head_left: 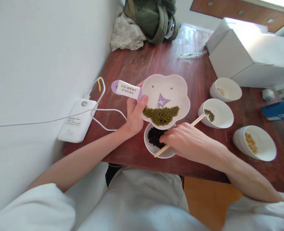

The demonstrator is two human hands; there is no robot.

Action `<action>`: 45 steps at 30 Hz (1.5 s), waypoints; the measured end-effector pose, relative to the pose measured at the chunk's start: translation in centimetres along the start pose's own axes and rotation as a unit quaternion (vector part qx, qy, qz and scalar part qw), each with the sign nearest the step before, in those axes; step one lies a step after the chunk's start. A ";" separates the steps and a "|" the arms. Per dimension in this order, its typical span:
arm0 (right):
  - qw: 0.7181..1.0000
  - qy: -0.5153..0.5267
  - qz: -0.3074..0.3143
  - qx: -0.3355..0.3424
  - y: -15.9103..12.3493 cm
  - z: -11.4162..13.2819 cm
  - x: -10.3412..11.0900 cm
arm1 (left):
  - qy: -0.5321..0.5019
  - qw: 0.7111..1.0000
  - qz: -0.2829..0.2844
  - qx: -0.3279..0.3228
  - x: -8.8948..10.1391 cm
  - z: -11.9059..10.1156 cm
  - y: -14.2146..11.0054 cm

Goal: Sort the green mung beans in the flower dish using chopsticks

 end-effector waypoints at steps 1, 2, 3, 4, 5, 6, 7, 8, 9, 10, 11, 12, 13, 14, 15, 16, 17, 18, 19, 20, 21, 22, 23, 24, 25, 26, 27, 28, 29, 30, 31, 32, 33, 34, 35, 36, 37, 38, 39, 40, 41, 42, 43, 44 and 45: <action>1.000 -0.002 0.003 0.000 0.0 0.0 -0.1 | 0.001 1.000 0.001 0.000 0.0 0.0 0.0; 1.000 -0.003 0.005 0.000 0.1 0.0 -0.1 | 0.002 1.000 0.002 0.001 0.0 -0.1 0.0; 1.000 -0.004 0.006 0.001 0.1 0.0 -0.2 | 0.003 1.000 0.002 0.002 0.0 -0.2 0.0; 1.000 -0.006 0.006 0.002 0.1 0.1 -0.3 | 0.002 1.000 0.003 0.004 -0.1 -0.3 0.1; 1.000 -0.006 0.004 0.003 0.1 0.1 -0.3 | 0.000 1.000 0.005 0.006 -0.1 -0.5 0.1; 1.000 -0.008 0.002 0.005 0.2 0.1 -0.4 | -0.001 1.000 0.008 0.011 -0.2 -0.6 0.1; 1.000 -0.010 -0.001 0.008 0.2 0.2 -0.4 | -0.001 1.000 0.014 0.018 -0.4 -0.8 0.1; 1.000 -0.013 -0.005 0.011 0.2 0.2 -0.4 | -0.001 0.999 0.021 0.025 -0.6 -0.9 0.2; 1.000 -0.016 -0.009 0.013 0.3 0.3 -0.5 | -0.001 0.999 0.027 0.032 -0.7 -1.0 0.2; 1.000 -0.017 -0.012 0.014 0.3 0.3 -0.5 | -0.002 0.999 0.031 0.037 -0.9 -1.0 0.2; 1.000 -0.017 -0.015 0.015 0.4 0.3 -0.5 | -0.004 0.999 0.030 0.038 -0.9 -1.0 0.1; 1.000 -0.017 -0.019 0.015 0.4 0.3 -0.5 | -0.007 0.999 0.023 0.036 -0.9 -1.0 0.1; 0.999 -0.018 -0.023 0.016 0.5 0.3 -0.5 | -0.010 0.999 0.011 0.033 -0.8 -0.9 0.1; 0.999 -0.019 -0.028 0.019 0.5 0.3 -0.4 | -0.011 0.999 -0.004 0.032 -0.6 -0.7 0.1; 0.999 -0.020 -0.033 0.024 0.5 0.3 -0.4 | -0.009 0.999 -0.018 0.035 -0.4 -0.5 0.1; 0.999 -0.020 -0.039 0.030 0.5 0.4 -0.4 | -0.004 0.999 -0.027 0.042 -0.3 -0.2 0.1; 0.998 -0.019 -0.042 0.035 0.5 0.4 -0.4 | 0.004 0.998 -0.032 0.050 -0.2 0.1 0.0; 0.998 -0.016 -0.042 0.039 0.5 0.4 -0.4 | 0.012 0.998 -0.036 0.057 -0.1 0.3 0.0; 0.998 -0.014 -0.040 0.042 0.4 0.4 -0.4 | 0.017 0.997 -0.039 0.060 0.0 0.5 0.0; 0.998 -0.013 -0.036 0.044 0.3 0.4 -0.3 | 0.019 0.997 -0.041 0.059 0.1 0.5 0.0; 0.999 -0.010 -0.031 0.044 0.2 0.4 -0.2 | 0.017 0.997 -0.044 0.054 0.1 0.4 0.0; 0.999 -0.006 -0.026 0.043 0.0 0.4 0.0 | 0.011 0.998 -0.047 0.047 0.2 0.3 0.0; 0.999 -0.001 -0.024 0.042 -0.3 0.4 0.3 | 0.004 0.998 -0.046 0.040 0.2 0.2 0.0; 0.999 0.007 -0.027 0.040 -0.7 0.3 0.7 | -0.002 0.999 -0.040 0.034 0.1 0.1 0.0; 0.998 0.018 -0.034 0.039 -1.1 0.1 1.3 | -0.006 0.999 -0.031 0.031 0.0 0.1 0.0; 0.998 0.031 -0.045 0.039 -1.7 -0.1 1.9 | -0.009 0.999 -0.020 0.029 -0.2 0.2 0.0; 0.996 0.046 -0.060 0.040 -2.4 -0.4 2.5 | -0.011 1.000 -0.009 0.024 -0.3 0.2 0.1; 0.994 0.061 -0.077 0.040 -3.1 -0.8 3.2 | -0.010 1.000 0.002 0.020 -0.4 0.3 0.1; 0.992 0.075 -0.096 0.041 -3.8 -1.2 3.8 | -0.007 1.000 0.009 0.013 -0.5 0.4 0.2; 0.988 0.087 -0.118 0.042 -4.5 -1.6 4.4 | -0.003 1.000 0.016 0.005 -0.5 0.5 0.2; 0.984 0.094 -0.143 0.043 -5.1 -2.0 5.0 | 0.002 1.000 0.023 -0.004 -0.5 0.5 0.3; 0.980 0.097 -0.170 0.044 -5.7 -2.4 5.5 | 0.009 0.999 0.031 -0.010 -0.6 0.5 0.3; 0.975 0.098 -0.197 0.044 -6.1 -2.7 6.0 | 0.015 0.999 0.042 -0.014 -0.7 0.4 0.3; 0.970 0.095 -0.222 0.042 -6.4 -2.9 6.3 | 0.020 0.998 0.057 -0.015 -0.9 0.3 0.3; 0.965 0.088 -0.245 0.037 -6.6 -3.2 6.6 | 0.022 0.997 0.072 -0.015 -1.1 0.1 0.2; 0.960 0.077 -0.268 0.030 -6.6 -3.4 6.8 | 0.021 0.996 0.087 -0.012 -1.3 -0.2 0.1; 0.956 0.063 -0.287 0.023 -6.6 -3.6 6.9 | 0.018 0.995 0.098 -0.009 -1.5 -0.4 0.0; 0.953 0.050 -0.300 0.016 -6.4 -3.8 7.0 | 0.013 0.994 0.107 -0.005 -1.6 -0.6 -0.1; 0.950 0.039 -0.309 0.010 -6.1 -4.0 6.9 | 0.005 0.994 0.113 -0.002 -1.7 -0.8 -0.2; 0.949 0.032 -0.315 0.003 -5.8 -4.2 6.9 | -0.005 0.993 0.115 -0.001 -1.8 -0.9 -0.3; 0.948 0.027 -0.317 -0.004 -5.5 -4.4 6.8 | -0.015 0.993 0.116 -0.001 -1.8 -1.0 -0.3; 0.947 0.025 -0.319 -0.013 -5.2 -4.6 6.7 | -0.024 0.993 0.116 -0.002 -1.8 -1.0 -0.4; 0.945 0.021 -0.324 -0.022 -4.9 -4.8 6.8 | -0.031 0.993 0.112 -0.003 -1.8 -1.0 -0.4; 0.942 0.018 -0.335 -0.030 -4.9 -5.0 6.9 | -0.035 0.993 0.109 -0.004 -1.7 -1.0 -0.4; 0.936 0.017 -0.349 -0.034 -4.9 -5.1 7.1 | -0.037 0.994 0.105 -0.003 -1.6 -0.9 -0.3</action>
Point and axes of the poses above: each hand's wrist, its own y-axis towards the middle knuckle, its own x-axis out of the back of the hand, z = x × y, the point moved 6 cm from there along y, towards the middle knuckle, and after that the axes turned 13 degrees about y, right-handed, at the moved point
